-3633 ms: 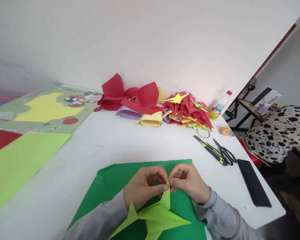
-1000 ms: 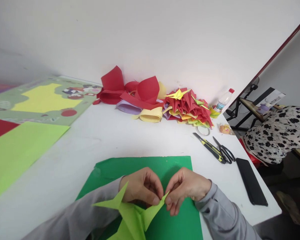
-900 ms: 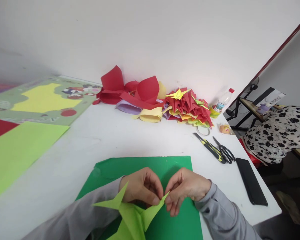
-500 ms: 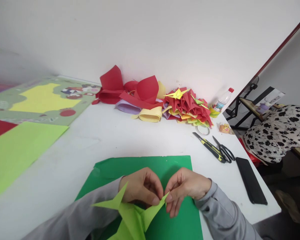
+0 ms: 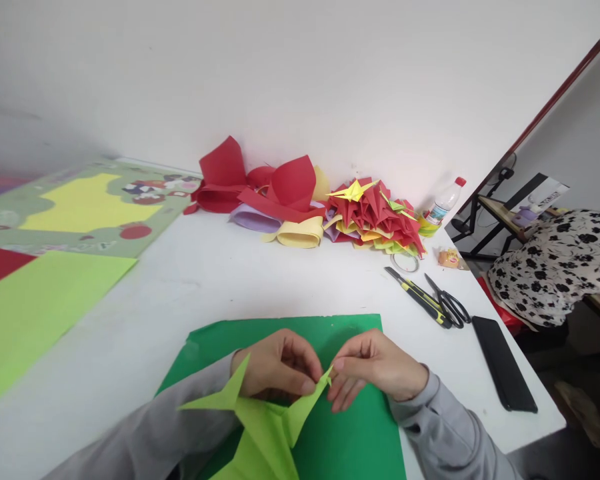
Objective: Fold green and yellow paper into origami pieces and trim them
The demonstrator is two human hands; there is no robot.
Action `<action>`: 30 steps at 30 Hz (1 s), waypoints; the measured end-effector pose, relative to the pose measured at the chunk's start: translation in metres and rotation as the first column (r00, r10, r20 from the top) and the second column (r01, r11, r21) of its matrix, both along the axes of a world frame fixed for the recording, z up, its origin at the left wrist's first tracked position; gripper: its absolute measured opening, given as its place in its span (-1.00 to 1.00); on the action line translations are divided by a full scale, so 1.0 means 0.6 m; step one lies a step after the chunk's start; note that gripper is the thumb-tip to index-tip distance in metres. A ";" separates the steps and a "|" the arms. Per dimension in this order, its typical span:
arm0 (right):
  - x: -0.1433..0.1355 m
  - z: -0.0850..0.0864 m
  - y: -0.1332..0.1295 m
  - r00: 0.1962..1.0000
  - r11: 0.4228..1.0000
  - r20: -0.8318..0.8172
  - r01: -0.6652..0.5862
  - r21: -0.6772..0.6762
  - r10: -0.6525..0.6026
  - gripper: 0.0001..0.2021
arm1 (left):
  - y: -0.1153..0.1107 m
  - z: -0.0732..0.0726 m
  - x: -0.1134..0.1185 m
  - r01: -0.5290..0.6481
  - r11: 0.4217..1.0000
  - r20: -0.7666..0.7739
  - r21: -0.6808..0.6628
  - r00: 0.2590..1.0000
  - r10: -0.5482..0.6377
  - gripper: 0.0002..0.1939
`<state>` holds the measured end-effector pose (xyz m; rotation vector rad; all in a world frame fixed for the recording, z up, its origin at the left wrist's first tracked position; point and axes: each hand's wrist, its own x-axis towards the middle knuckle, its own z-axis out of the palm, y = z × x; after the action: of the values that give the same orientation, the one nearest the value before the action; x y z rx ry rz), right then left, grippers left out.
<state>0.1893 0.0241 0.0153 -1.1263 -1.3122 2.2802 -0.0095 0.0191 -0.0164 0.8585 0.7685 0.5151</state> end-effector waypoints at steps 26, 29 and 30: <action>-0.009 -0.006 0.005 0.962 0.956 0.205 0.124 0.267 -0.182 -0.85 | 0.001 0.012 -0.002 -0.075 0.997 -0.019 -0.024 0.997 0.075 -0.72; -0.002 -0.005 0.013 0.925 0.916 0.254 0.183 0.358 -0.284 -0.71 | 0.001 0.010 -0.001 -0.100 0.995 -0.009 -0.025 0.995 0.100 -0.71; -0.001 -0.004 0.014 0.927 0.907 0.235 0.192 0.375 -0.293 -0.68 | 0.001 0.010 -0.001 -0.103 0.994 -0.004 -0.023 0.995 0.103 -0.71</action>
<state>0.1889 0.0326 0.0131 -1.4342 -1.5029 1.6686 -0.0102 0.0200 -0.0106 0.8012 0.8224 0.5954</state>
